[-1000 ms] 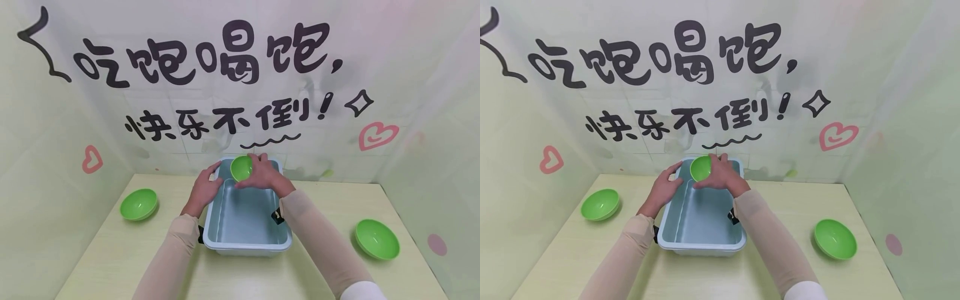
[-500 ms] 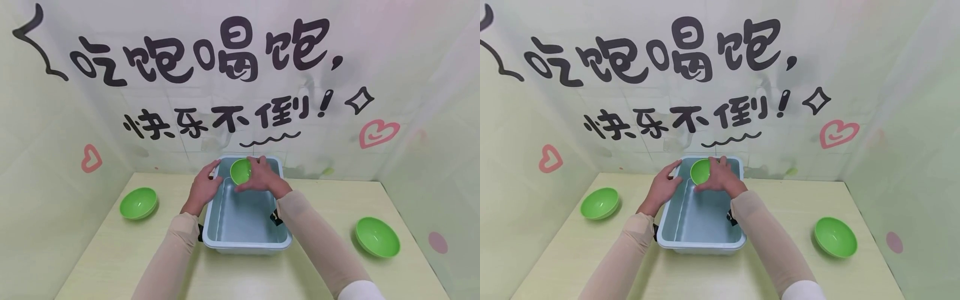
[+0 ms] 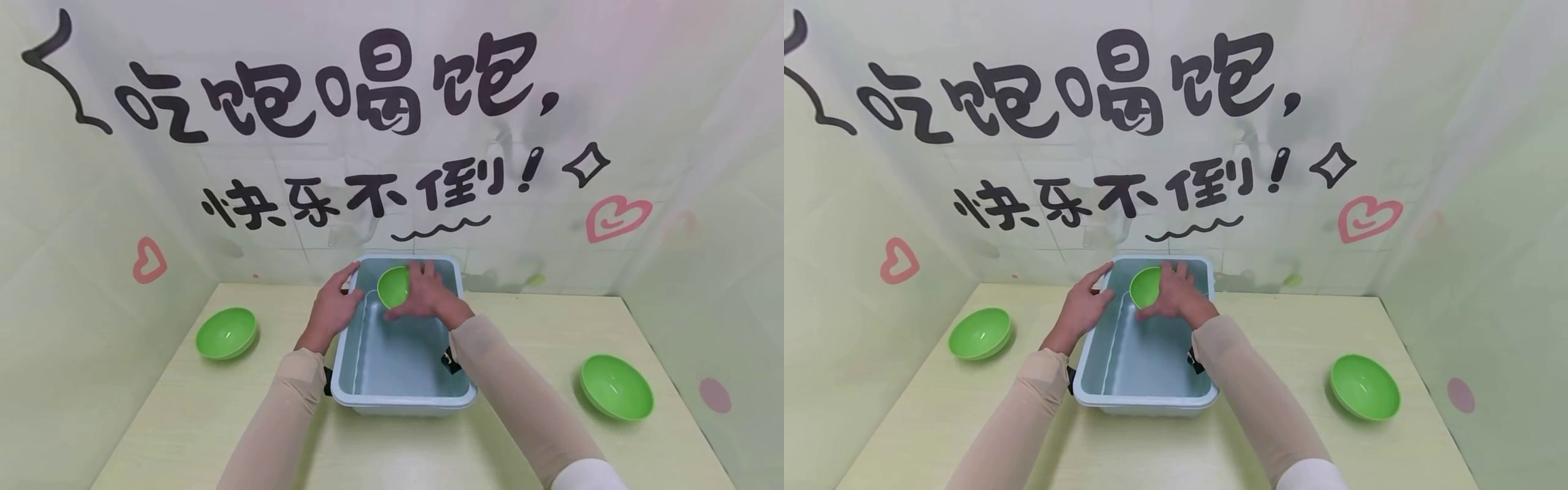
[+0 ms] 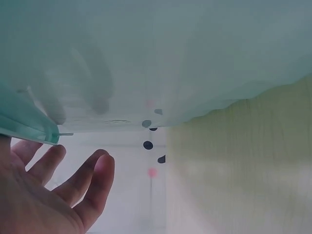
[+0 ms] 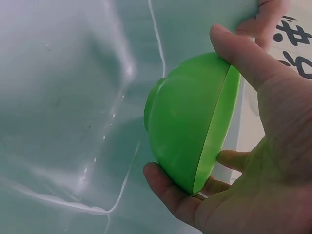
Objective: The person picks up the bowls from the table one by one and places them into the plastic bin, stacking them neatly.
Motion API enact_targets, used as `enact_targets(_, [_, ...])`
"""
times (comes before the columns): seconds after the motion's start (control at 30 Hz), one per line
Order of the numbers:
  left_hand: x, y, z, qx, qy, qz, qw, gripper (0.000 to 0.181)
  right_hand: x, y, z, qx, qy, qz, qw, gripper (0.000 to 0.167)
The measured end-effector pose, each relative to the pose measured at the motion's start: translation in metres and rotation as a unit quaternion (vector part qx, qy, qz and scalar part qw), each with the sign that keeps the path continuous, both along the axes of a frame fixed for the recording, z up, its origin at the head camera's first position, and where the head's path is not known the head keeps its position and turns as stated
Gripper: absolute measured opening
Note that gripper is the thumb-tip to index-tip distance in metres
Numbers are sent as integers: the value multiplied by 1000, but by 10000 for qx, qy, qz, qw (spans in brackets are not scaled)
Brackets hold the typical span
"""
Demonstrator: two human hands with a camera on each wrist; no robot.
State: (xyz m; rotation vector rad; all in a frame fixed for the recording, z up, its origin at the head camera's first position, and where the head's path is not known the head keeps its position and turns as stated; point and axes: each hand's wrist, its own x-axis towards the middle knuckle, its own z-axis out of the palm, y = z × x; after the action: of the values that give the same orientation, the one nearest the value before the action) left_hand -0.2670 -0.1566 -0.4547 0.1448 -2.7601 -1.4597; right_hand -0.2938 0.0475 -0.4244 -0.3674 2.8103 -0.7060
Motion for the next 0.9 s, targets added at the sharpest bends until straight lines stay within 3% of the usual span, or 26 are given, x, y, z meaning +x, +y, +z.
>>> enact_targets(0.5, [-2,-1,-2,301,-112,-46,9995,62,0,-2,-9,137,-209,-6,9997,121])
enact_targets(0.9, [-3,1,-3,79,89,-53,9999,61,4,5,-10,646,-890,-5,9939,121])
